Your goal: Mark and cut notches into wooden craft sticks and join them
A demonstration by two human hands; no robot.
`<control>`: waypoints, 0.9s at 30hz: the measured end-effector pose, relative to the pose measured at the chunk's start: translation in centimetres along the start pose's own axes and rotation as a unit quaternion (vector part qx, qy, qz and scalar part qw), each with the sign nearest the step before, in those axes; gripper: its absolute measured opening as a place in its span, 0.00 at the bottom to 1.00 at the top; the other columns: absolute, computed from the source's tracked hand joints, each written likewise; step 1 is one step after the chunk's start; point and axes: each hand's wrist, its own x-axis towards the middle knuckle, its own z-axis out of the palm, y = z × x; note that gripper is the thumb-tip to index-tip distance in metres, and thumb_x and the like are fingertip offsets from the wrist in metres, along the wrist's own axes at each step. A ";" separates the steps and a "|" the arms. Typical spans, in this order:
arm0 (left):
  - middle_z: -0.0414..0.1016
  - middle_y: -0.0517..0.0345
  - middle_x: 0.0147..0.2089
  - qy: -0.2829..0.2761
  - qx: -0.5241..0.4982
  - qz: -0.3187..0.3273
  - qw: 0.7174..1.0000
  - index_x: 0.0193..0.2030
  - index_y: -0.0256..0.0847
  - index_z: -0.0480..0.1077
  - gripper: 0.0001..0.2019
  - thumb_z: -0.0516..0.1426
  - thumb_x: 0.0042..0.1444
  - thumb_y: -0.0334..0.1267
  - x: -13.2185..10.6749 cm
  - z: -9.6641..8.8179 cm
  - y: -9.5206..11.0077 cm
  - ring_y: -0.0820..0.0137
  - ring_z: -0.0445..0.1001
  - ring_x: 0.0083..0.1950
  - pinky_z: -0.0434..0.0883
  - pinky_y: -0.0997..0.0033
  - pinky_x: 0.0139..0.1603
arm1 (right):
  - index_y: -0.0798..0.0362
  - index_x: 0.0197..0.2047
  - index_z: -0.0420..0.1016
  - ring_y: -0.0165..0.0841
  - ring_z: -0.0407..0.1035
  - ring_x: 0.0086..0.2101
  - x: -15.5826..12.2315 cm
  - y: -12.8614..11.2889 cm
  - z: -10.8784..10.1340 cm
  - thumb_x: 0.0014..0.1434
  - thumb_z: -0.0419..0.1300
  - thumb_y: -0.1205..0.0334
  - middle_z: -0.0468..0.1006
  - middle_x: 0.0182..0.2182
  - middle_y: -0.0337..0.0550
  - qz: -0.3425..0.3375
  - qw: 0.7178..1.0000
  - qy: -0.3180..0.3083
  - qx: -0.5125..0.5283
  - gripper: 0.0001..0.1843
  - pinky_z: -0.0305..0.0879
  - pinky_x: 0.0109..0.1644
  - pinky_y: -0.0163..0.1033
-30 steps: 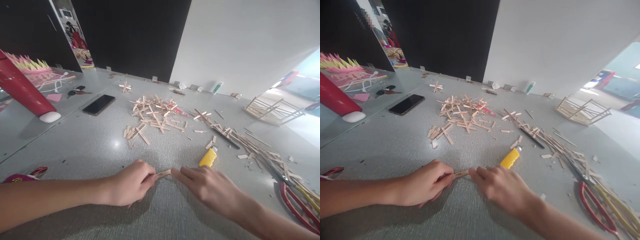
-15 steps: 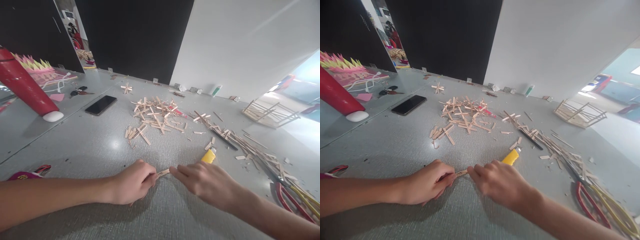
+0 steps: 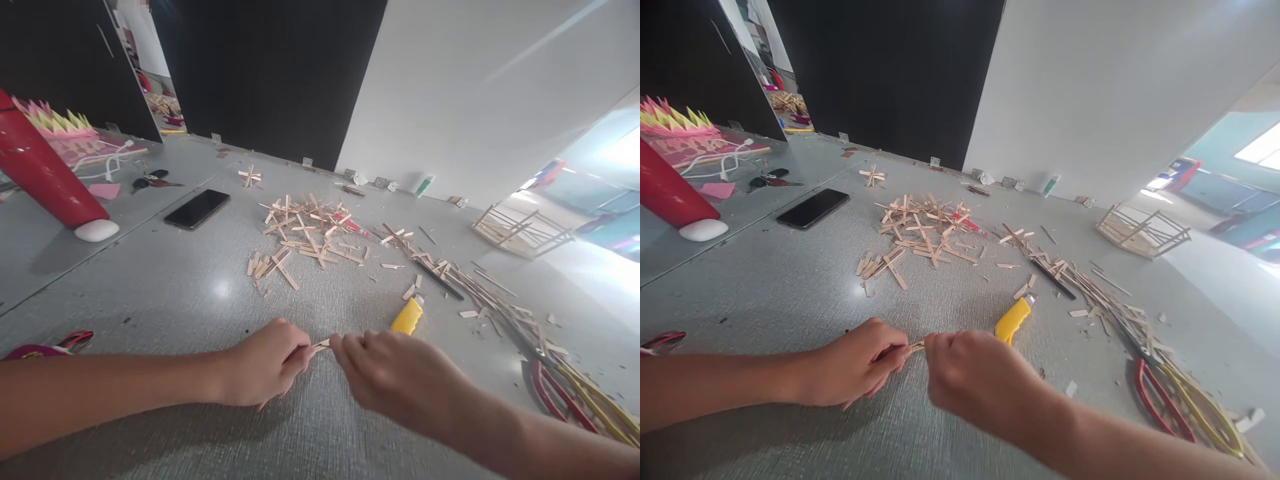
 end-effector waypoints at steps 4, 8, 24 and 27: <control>0.62 0.67 0.18 0.004 0.000 0.004 1.000 0.28 0.43 0.60 0.20 0.47 0.72 0.48 0.0 0.0 -0.1 0.79 0.58 0.11 0.56 0.83 0.09 | 0.57 0.48 0.76 0.30 0.63 0.19 -1.2 1.3 1.9 0.64 0.51 0.80 0.73 0.23 0.34 0.011 0.998 0.042 0.048 0.17 0.45 0.22 0.43; 0.59 0.68 0.16 0.004 0.014 0.010 1.000 0.27 0.43 0.58 0.20 0.49 0.71 0.48 0.0 0.0 0.1 0.78 0.58 0.11 0.53 0.82 0.09 | 0.63 0.45 0.80 0.33 0.66 0.21 0.2 -2.1 0.3 0.57 0.56 0.77 0.77 0.26 0.44 0.044 0.997 0.013 -0.055 0.15 0.49 0.22 0.42; 0.60 0.68 0.17 0.081 0.063 0.030 0.994 0.27 0.44 0.57 0.22 0.44 0.74 0.48 -0.1 0.7 0.3 0.76 0.60 0.13 0.56 0.79 0.15 | 0.66 0.53 0.79 0.37 0.77 0.28 -0.2 -3.3 -1.3 0.54 0.58 0.78 0.84 0.34 0.50 0.168 0.985 0.038 0.004 0.22 0.71 0.27 0.38; 0.60 0.66 0.21 0.168 0.112 0.062 0.977 0.28 0.44 0.57 0.22 0.42 0.74 0.48 -0.8 0.0 1.2 0.74 0.61 0.20 0.57 0.75 0.23 | 0.56 0.62 0.75 0.36 0.80 0.34 -0.3 -2.1 -4.1 0.64 0.56 0.72 0.85 0.44 0.51 0.217 0.964 0.069 0.137 0.24 0.77 0.34 0.35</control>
